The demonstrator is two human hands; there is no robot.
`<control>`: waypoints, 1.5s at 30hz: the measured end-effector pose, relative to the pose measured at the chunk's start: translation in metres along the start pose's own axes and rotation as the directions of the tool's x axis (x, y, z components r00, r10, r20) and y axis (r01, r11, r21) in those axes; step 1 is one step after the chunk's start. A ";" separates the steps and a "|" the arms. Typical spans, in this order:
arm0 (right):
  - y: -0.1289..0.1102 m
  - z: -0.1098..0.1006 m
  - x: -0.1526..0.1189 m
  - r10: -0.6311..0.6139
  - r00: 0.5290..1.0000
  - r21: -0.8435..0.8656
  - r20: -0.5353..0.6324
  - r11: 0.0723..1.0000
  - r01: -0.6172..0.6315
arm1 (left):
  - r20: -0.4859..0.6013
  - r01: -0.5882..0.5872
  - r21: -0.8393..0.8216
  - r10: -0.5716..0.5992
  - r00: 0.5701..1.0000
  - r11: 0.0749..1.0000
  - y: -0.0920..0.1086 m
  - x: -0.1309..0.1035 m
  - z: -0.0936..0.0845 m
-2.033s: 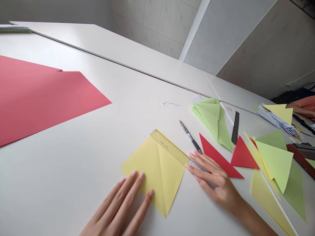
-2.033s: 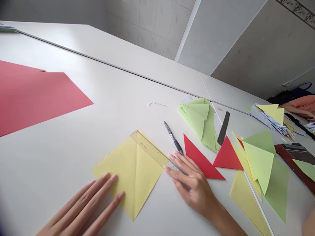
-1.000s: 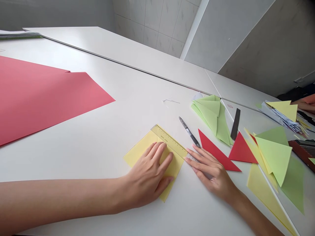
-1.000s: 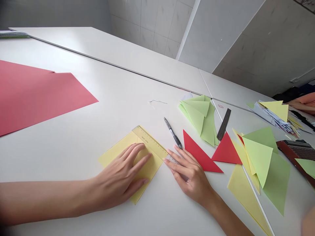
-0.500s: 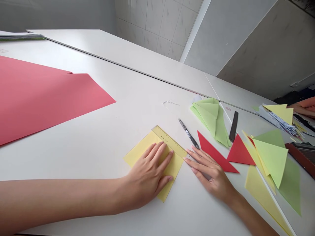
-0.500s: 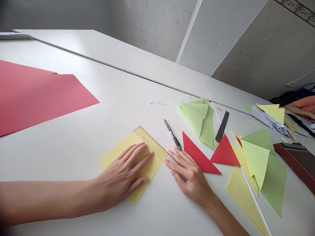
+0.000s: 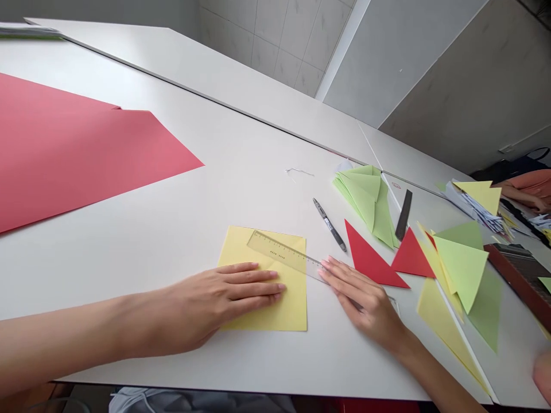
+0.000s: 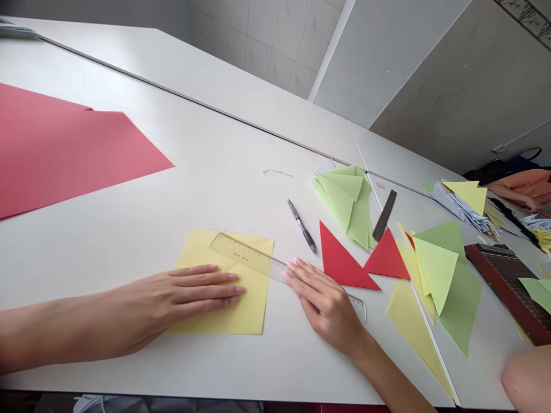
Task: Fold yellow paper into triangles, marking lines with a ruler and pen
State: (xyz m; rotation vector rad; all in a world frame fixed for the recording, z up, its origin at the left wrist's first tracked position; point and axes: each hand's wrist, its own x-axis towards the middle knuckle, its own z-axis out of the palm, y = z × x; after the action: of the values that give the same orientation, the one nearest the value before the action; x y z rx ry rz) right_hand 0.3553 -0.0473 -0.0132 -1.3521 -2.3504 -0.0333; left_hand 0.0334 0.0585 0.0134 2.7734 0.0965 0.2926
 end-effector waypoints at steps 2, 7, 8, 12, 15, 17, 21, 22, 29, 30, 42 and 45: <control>-0.002 0.000 0.002 -0.020 1.000 0.005 0.021 1.000 0.020 | 0.060 -0.013 -0.054 0.016 0.998 0.998 -0.003 -0.003 -0.006; -0.012 0.002 0.005 -0.059 0.998 -0.038 -0.026 0.998 0.058 | 0.097 0.018 -0.203 0.002 0.995 0.979 -0.005 -0.011 -0.015; -0.015 0.003 0.005 -0.066 0.997 -0.069 -0.043 0.996 0.063 | 0.071 0.023 -0.217 -0.008 0.997 0.976 -0.003 -0.012 -0.015; -0.030 0.006 0.006 -0.068 0.993 -0.250 -0.096 0.967 0.042 | -0.094 0.068 -0.176 -0.085 0.992 0.982 0.007 -0.010 -0.008; -0.043 0.004 0.007 -0.063 0.989 -0.323 -0.137 0.946 0.015 | -0.221 0.091 -0.037 -0.097 0.971 0.995 0.013 -0.005 -0.003; -0.048 0.002 0.010 -0.058 0.985 -0.318 -0.165 0.948 0.003 | -0.250 0.116 0.079 -0.093 0.964 0.990 0.013 -0.003 -0.001; -0.049 0.003 0.019 -0.019 0.992 -0.164 -0.129 0.987 -0.002 | -0.226 0.184 0.238 -0.130 0.965 0.954 0.009 -0.002 0.004; -0.047 0.004 0.021 -0.017 0.996 -0.111 -0.086 0.994 0.007 | -0.222 0.213 0.257 -0.157 0.962 0.943 0.009 -0.002 0.006; -0.039 0.012 0.025 -0.040 0.999 -0.013 -0.003 0.999 0.040 | -0.191 0.253 0.259 -0.207 0.960 0.932 0.004 0.001 0.017; -0.039 0.012 0.025 -0.037 0.999 -0.021 -0.005 0.999 0.037 | -0.194 0.262 0.257 -0.216 0.957 0.930 0.004 0.001 0.018; -0.045 0.012 0.031 -0.035 0.999 -0.142 0.013 0.989 0.037 | -0.274 0.316 0.260 -0.244 0.930 0.913 0.002 -0.001 0.028; -0.046 0.012 0.034 -0.018 1.000 -0.148 0.007 0.989 0.019 | -0.320 0.314 0.256 -0.226 0.920 0.914 0.000 -0.001 0.032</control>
State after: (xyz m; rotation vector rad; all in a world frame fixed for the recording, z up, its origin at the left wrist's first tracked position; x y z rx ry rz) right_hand 0.2981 -0.0406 -0.0022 -1.4000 -2.4063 -0.2143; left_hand 0.0394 0.0478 -0.0158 2.9440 0.6488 0.6504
